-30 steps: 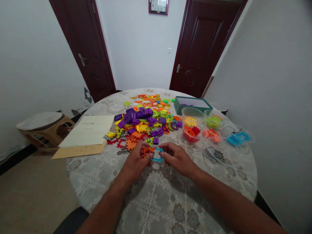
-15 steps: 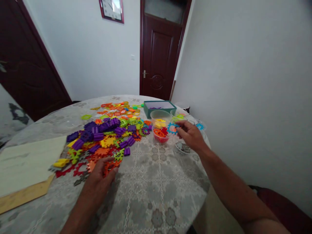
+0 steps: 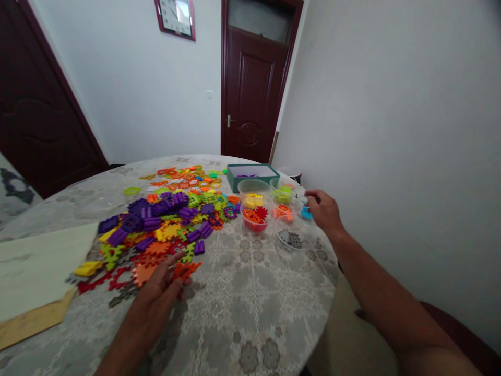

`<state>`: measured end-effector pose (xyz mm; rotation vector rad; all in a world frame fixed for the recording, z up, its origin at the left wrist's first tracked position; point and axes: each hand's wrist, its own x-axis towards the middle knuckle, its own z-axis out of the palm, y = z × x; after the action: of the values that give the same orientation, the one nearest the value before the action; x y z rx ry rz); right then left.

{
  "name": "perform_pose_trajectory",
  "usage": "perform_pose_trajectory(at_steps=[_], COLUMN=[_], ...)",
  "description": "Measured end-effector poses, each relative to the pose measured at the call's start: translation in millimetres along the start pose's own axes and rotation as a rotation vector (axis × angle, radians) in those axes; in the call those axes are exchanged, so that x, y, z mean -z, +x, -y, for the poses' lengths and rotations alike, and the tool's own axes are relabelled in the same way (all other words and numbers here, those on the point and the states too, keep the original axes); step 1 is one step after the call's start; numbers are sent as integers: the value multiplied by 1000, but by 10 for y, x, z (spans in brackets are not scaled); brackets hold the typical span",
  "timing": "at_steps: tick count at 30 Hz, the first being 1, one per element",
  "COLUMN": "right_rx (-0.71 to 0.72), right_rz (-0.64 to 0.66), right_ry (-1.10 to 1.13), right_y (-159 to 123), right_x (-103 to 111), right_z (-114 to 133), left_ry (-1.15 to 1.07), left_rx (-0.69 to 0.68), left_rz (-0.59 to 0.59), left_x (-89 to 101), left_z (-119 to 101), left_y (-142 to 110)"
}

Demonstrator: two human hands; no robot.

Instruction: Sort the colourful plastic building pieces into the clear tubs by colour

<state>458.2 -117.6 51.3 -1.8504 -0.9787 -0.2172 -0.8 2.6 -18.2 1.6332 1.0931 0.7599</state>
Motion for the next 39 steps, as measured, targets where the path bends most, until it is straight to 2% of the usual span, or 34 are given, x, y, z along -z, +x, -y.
perform_pose_trajectory(at_steps=[3, 6, 9, 12, 15, 18, 22, 25, 30, 32, 34, 36, 39], right_rx=[132, 345, 372, 277, 47, -147, -208, -162, 75, 199, 255, 216, 99], right_rz=[269, 645, 879, 954, 1007, 1058, 1052, 1000, 816, 695, 555, 474, 455], right_ry=[151, 213, 296, 397, 565, 677, 694, 683, 437, 269, 148, 118, 183], right_y=[-493, -937, -1253, -1485, -1651, -1720, -1706, -1642, -1315, -1100, -864, -646, -439], right_x=[-240, -510, -808, -1097, -1311, -1404, -1375, -1291, -936, -738, -562, -438, -358], right_z=[566, 1106, 1445, 1546, 1496, 1412, 1361, 1366, 1371, 1326, 1240, 1126, 955], left_ry=[-102, -124, -164, -254, -313, -312, -189, -113, -2, 52, 138, 235, 304], left_rx=[36, 66, 66, 47, 38, 35, 5, -9, -29, -17, -19, -39, -60], left_rz=[92, 129, 136, 178, 228, 217, 201, 181, 62, -23, -122, -203, -242], left_x=[-18, -18, -21, -50, -89, -106, -93, -63, 28, 75, 125, 172, 221], left_z=[25, 54, 37, -32, -85, -85, -91, -116, -92, -67, -51, -48, -64], left_y=[2, 7, -15, -85, -148, -175, -194, -185, -142, -131, -127, -128, -134])
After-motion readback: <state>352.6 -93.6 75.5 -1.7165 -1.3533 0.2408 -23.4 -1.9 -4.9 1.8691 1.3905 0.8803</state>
